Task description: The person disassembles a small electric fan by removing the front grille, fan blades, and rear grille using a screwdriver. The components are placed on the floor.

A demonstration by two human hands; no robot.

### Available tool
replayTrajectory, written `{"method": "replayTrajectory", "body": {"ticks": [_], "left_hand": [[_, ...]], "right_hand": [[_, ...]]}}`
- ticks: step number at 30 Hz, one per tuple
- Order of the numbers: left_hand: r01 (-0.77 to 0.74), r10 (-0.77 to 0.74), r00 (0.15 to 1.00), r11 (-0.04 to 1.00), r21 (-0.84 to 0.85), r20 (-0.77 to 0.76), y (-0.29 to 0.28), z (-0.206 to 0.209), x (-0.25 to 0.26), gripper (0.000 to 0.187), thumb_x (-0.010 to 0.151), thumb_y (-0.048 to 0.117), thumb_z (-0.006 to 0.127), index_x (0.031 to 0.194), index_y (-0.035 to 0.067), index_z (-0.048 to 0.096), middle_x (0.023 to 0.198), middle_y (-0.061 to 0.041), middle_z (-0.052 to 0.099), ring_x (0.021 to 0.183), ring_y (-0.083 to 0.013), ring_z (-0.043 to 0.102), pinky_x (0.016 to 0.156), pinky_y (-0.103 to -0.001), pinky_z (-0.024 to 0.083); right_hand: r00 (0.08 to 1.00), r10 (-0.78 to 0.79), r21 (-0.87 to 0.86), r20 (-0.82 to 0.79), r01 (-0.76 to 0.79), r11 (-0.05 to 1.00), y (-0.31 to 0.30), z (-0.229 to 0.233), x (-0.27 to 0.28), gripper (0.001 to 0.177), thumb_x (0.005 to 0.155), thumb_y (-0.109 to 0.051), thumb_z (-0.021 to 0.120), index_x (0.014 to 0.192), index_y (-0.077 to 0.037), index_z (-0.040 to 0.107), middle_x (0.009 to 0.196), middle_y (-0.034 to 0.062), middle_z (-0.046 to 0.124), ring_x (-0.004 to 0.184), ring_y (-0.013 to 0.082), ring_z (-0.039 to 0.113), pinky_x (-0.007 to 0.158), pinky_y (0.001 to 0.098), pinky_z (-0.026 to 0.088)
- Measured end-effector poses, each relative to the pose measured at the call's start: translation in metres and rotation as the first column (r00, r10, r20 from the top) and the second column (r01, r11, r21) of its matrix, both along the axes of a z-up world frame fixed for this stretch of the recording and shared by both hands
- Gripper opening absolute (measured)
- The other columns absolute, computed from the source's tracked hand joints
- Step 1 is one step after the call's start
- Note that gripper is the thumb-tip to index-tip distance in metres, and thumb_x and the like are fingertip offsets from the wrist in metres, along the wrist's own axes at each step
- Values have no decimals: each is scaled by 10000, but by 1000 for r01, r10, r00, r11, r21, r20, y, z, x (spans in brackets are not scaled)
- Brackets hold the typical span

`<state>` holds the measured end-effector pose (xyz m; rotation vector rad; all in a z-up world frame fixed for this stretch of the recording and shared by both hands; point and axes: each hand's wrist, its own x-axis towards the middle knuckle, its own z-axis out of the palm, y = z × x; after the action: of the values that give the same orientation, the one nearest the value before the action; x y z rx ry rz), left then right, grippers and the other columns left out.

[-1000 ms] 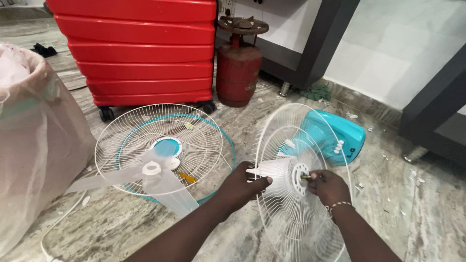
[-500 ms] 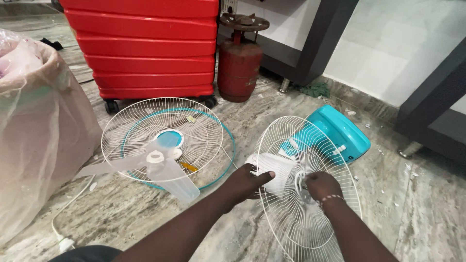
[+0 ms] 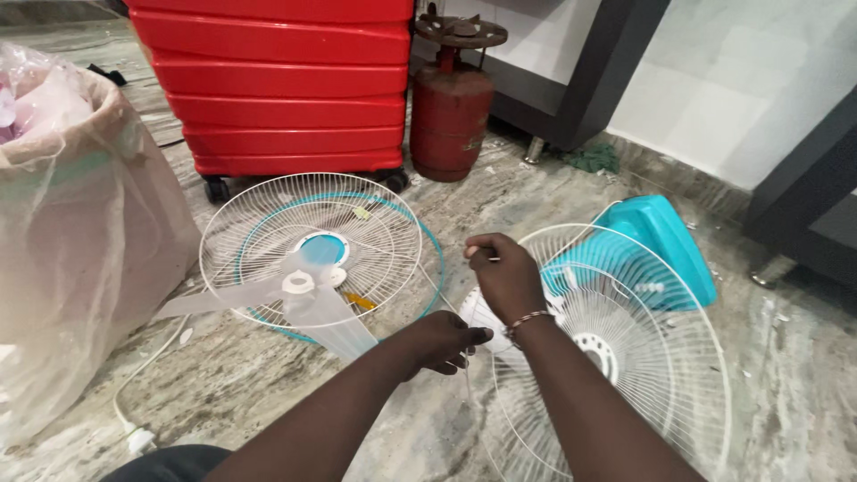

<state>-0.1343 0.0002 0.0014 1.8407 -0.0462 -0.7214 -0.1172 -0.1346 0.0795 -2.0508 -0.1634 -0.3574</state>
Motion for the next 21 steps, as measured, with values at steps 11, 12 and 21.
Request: {"method": "replayTrajectory", "body": {"ticks": [11,12,21], "left_hand": [[-154,-340,723,768,621,601,101,-44,64,238,953,259,627,962,69,771,1015,-204,754,958,-375,719,866,-473,574],[-242,-205,803,746,620,560,117,-42,64,227,916,252,640,952,70,770,1006,-198,747,953,-372,717,862,-487,576],[-665,259,730,482,570,633,211,-10,60,797,694,535,872,1304,106,589,1293,-144,617,1229,-368,576,961,-559,490]], "right_hand": [[981,191,-184,-39,-195,963,94,-38,18,185,890,-188,661,1024,-117,767,957,115,780,864,267,760,796,369,584],[982,176,-225,-73,-189,956,101,-44,22,185,892,-189,660,1028,-124,766,967,119,777,880,279,754,807,380,581],[967,141,-444,-211,-224,868,153,-112,58,233,902,-168,626,1096,-141,753,1072,131,752,1018,314,713,910,431,555]]}}
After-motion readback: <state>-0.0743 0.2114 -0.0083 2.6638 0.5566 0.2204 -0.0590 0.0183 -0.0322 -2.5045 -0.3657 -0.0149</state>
